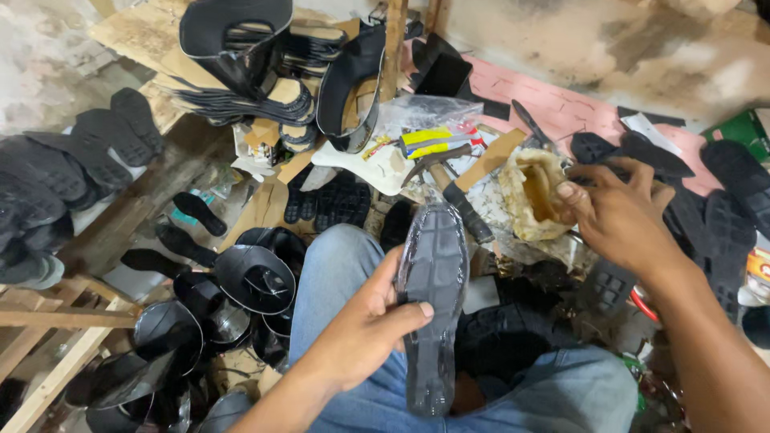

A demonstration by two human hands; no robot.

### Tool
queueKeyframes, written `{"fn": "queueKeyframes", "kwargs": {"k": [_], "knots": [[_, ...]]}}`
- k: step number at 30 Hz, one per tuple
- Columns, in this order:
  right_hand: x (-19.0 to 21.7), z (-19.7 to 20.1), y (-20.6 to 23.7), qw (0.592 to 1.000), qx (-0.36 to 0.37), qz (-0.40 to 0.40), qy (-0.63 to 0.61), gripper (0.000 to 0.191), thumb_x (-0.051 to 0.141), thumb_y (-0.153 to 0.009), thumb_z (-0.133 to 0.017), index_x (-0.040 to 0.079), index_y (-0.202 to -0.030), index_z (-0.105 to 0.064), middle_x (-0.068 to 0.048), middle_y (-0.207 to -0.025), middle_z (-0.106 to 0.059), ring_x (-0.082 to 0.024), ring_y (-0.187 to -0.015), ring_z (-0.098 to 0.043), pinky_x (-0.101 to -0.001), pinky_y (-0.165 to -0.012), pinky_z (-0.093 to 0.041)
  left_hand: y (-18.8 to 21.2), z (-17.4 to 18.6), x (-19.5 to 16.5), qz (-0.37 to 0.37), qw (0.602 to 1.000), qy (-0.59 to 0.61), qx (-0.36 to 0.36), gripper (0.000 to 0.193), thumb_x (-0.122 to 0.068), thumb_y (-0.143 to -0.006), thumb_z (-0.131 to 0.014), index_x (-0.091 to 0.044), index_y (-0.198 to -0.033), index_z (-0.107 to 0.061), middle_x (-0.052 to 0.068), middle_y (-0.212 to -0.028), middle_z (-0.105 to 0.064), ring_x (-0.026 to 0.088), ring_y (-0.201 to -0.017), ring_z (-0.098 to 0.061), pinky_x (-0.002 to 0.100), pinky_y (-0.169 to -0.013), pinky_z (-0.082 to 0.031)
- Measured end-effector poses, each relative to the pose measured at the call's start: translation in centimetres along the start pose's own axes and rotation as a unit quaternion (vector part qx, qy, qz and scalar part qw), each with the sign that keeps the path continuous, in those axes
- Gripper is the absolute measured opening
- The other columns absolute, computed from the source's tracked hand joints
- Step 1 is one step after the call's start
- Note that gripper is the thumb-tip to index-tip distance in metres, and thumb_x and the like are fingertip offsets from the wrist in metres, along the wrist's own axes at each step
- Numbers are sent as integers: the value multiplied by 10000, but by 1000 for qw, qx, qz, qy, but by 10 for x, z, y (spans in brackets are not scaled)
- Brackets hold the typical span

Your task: The person repeatedly applies a viscous adhesive to the bottom of a black shoe sole using a small brush. They dip the brush into a container and spread the glue across the sole surface, then place the treated sole aside and pick up another to repeat the process.

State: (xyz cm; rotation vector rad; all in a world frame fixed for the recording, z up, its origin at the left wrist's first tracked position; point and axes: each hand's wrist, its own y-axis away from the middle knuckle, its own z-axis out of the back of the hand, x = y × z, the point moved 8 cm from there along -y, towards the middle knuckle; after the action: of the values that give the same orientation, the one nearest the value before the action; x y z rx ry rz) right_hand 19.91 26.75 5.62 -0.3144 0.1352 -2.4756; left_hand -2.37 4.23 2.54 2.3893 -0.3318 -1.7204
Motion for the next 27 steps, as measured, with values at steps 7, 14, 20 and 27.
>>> {"fn": "queueKeyframes", "kwargs": {"k": [7,14,20,27], "knots": [[99,48,61,972,-8,111,-208,379,193,-895,-625,217,-1262,-714,-112,-1540,-476,-322,-1406,-375,-468,-1164,-237,-14,-18,-5,-10,999,14,50,885,3,-893,-565,-230,-1652,-174,54,-1318,-636,82,-908,-605,220,-603,-452],[140,50,89,990,-55,117,50,803,-51,-652,-642,355,-1344,-639,-97,-1598,-330,-398,-1347,-342,-574,-1037,-259,-5,-48,-18,-55,984,61,159,889,56,-915,-527,-135,-1680,-116,153,-1446,-546,212,-1208,-612,344,-1045,-498],[147,43,100,971,-90,197,102,922,-30,-594,-610,547,-1311,-561,-59,-1609,-312,-389,-1381,-337,-591,-1033,-287,-2,-50,-12,-31,985,69,155,883,70,-900,-508,-136,-1673,-133,127,-1593,-420,199,-1379,-459,331,-1110,-394],[152,35,106,970,-78,225,43,869,-52,-648,-624,502,-1316,-608,-53,-1590,-329,-409,-1403,-299,-647,-1092,-240,-2,-55,-11,-65,985,22,160,889,102,-893,-533,-131,-1670,-170,70,-1602,-420,116,-1355,-466,273,-1064,-419]]}}
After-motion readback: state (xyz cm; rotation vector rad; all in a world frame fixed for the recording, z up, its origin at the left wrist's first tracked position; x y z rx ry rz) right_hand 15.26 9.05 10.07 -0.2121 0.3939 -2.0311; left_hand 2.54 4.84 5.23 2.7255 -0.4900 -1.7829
